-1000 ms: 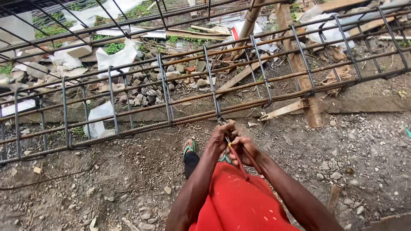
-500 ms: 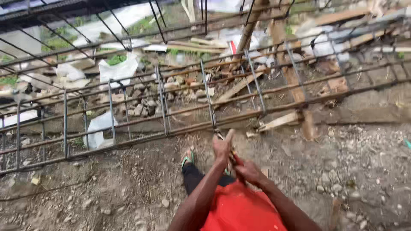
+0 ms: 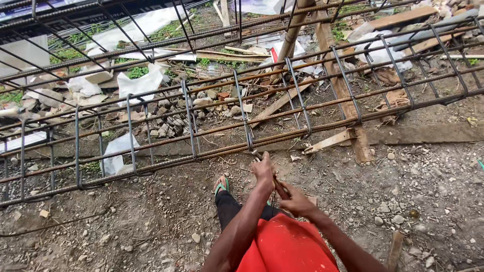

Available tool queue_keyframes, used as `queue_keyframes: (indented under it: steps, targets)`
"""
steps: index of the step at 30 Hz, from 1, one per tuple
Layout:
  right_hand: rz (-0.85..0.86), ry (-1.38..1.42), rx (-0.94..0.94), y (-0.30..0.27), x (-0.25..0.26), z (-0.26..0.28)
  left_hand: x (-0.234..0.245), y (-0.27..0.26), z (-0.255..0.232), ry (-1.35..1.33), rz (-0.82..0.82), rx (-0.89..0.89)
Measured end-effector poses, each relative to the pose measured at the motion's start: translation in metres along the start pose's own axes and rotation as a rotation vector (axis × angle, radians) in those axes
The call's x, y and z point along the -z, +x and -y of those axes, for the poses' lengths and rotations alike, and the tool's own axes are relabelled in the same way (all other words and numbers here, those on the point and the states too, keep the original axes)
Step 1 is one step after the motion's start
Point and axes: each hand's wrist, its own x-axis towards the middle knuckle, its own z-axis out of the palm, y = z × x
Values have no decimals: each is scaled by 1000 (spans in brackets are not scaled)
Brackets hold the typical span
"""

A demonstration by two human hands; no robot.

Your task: The person uses pliers to twist and secure wire ties around the intersections of a rebar grid. They repeatedly wrap the wire and tighten it to fasten the steel bars together.

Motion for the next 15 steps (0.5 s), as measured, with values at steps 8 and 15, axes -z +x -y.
queue_keyframes:
  steps: [8,15]
  targets:
    - [-77,-30,111,-20,-6,35,33,-28,-33,711,38,-172]
    - [183,870,-149,-42,-28,41,60,5,-32,46,613,176]
